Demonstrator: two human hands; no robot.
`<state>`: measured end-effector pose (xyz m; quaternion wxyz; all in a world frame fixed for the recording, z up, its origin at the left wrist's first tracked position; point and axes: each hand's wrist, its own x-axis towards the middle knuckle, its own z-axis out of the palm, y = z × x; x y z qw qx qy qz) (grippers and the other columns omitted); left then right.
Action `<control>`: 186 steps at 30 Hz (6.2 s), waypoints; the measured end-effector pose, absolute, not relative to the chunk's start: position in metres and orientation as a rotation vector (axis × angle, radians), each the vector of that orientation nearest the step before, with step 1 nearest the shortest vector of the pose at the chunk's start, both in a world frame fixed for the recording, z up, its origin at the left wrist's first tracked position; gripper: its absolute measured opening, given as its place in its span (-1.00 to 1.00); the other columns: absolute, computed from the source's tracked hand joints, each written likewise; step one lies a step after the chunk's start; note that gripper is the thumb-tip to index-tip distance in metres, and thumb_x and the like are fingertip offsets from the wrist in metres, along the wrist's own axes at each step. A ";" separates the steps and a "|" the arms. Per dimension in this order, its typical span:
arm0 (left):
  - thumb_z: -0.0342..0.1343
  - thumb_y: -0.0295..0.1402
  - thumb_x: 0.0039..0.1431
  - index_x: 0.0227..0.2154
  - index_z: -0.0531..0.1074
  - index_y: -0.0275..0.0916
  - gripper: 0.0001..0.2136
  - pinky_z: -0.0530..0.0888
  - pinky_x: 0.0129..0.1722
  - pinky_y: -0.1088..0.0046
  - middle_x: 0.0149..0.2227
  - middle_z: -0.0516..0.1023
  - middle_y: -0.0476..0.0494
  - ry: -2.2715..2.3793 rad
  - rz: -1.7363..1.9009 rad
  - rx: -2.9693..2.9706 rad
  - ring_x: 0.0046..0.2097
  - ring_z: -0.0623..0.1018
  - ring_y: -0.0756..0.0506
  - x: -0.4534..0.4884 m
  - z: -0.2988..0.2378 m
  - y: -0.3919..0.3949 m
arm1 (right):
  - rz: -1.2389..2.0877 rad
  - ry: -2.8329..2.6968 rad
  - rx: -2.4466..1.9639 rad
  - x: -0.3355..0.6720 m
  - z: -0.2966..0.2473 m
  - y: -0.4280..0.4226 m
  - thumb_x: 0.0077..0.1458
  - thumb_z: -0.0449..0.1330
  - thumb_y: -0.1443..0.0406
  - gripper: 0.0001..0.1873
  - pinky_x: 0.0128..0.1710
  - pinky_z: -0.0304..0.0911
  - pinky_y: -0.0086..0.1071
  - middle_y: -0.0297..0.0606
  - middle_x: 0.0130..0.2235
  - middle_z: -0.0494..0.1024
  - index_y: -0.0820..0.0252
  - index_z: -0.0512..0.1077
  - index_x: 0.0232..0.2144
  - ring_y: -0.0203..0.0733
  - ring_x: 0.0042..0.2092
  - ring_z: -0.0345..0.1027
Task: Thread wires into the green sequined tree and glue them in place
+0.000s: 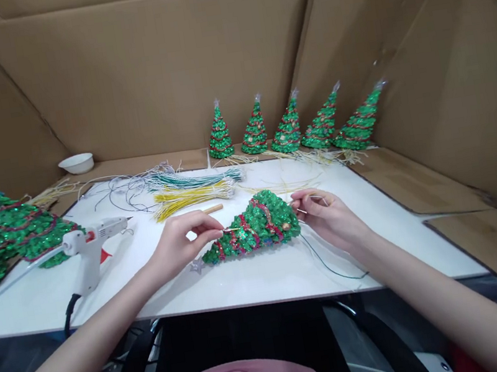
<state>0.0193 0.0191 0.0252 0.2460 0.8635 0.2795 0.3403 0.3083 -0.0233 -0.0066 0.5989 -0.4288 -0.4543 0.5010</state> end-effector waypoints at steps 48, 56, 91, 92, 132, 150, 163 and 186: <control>0.02 -0.44 0.27 -0.20 0.42 -0.24 -0.89 0.38 -0.29 0.55 -0.31 0.52 -0.07 0.543 0.672 2.664 -0.31 0.50 0.01 0.009 0.052 0.033 | 0.704 -0.939 -1.032 0.252 0.006 -0.018 0.07 0.17 -0.04 -0.63 -0.07 0.29 -0.18 -0.27 -0.41 0.53 0.10 0.33 -0.51 -0.08 -0.15 0.43; -0.07 -0.35 0.31 -0.38 0.45 -0.27 -0.77 0.40 -0.34 0.58 -0.40 0.57 -0.07 0.901 0.786 2.713 -0.36 0.54 -0.01 -0.073 0.043 -0.021 | 0.650 -0.960 -0.994 0.240 0.001 -0.021 0.10 0.15 -0.04 -0.61 0.03 0.21 -0.13 -0.26 -0.36 0.53 0.12 0.34 -0.50 -0.09 -0.12 0.40; -0.01 0.05 0.03 -0.57 0.40 -0.26 -0.57 0.29 -0.47 0.46 -0.51 0.47 -0.11 1.991 0.908 1.949 -0.41 0.43 -0.12 -0.139 0.018 -0.001 | 0.460 -1.408 -0.937 0.238 0.006 -0.017 0.24 0.01 0.05 -0.56 -0.07 0.29 -0.17 -0.22 -0.39 0.60 0.13 0.36 -0.56 -0.08 -0.16 0.47; -0.02 0.04 0.05 -0.56 0.44 -0.27 -0.56 0.32 -0.42 0.47 -0.40 0.52 -0.15 1.866 0.930 1.952 -0.33 0.46 -0.14 -0.137 0.022 -0.003 | 0.459 -1.407 -0.939 0.236 0.006 -0.018 0.24 0.01 0.05 -0.56 -0.08 0.29 -0.18 -0.22 -0.40 0.60 0.13 0.36 -0.57 -0.08 -0.17 0.47; -0.16 -0.24 0.28 -0.42 0.28 -0.19 -0.78 0.25 -0.42 0.54 -0.42 0.42 0.00 1.397 0.531 2.498 -0.43 0.42 -0.01 -0.058 0.038 -0.059 | 0.185 -1.533 -0.881 0.215 0.002 -0.039 0.29 -0.03 0.27 -0.66 -0.12 0.24 -0.18 -0.26 -0.45 0.49 0.10 0.31 -0.54 -0.11 -0.20 0.38; -0.16 -0.27 0.23 -0.41 0.26 -0.19 -0.82 0.22 -0.44 0.50 -0.43 0.43 0.01 1.457 0.466 2.555 -0.47 0.40 -0.01 -0.057 0.037 -0.059 | 0.199 -1.535 -0.891 0.215 0.000 -0.040 0.29 -0.04 0.27 -0.66 -0.10 0.24 -0.16 -0.25 -0.44 0.49 0.10 0.30 -0.54 -0.10 -0.18 0.37; -0.17 -0.36 0.22 -0.44 0.22 -0.20 -0.85 0.21 -0.45 0.52 -0.43 0.39 0.01 1.434 0.459 2.628 -0.47 0.39 0.01 -0.058 0.038 -0.060 | 0.208 -1.532 -0.887 0.215 0.002 -0.040 0.29 -0.04 0.28 -0.66 -0.10 0.24 -0.17 -0.25 -0.44 0.50 0.11 0.30 -0.54 -0.10 -0.18 0.37; -0.21 -0.34 0.25 -0.43 0.18 -0.19 -0.84 0.23 -0.45 0.56 -0.43 0.36 0.03 1.424 0.392 2.662 -0.47 0.39 0.02 -0.055 0.038 -0.060 | 0.184 -1.541 -0.870 0.215 0.001 -0.041 0.28 -0.03 0.35 -0.67 -0.11 0.22 -0.21 -0.26 -0.44 0.50 0.14 0.29 -0.54 -0.14 -0.19 0.35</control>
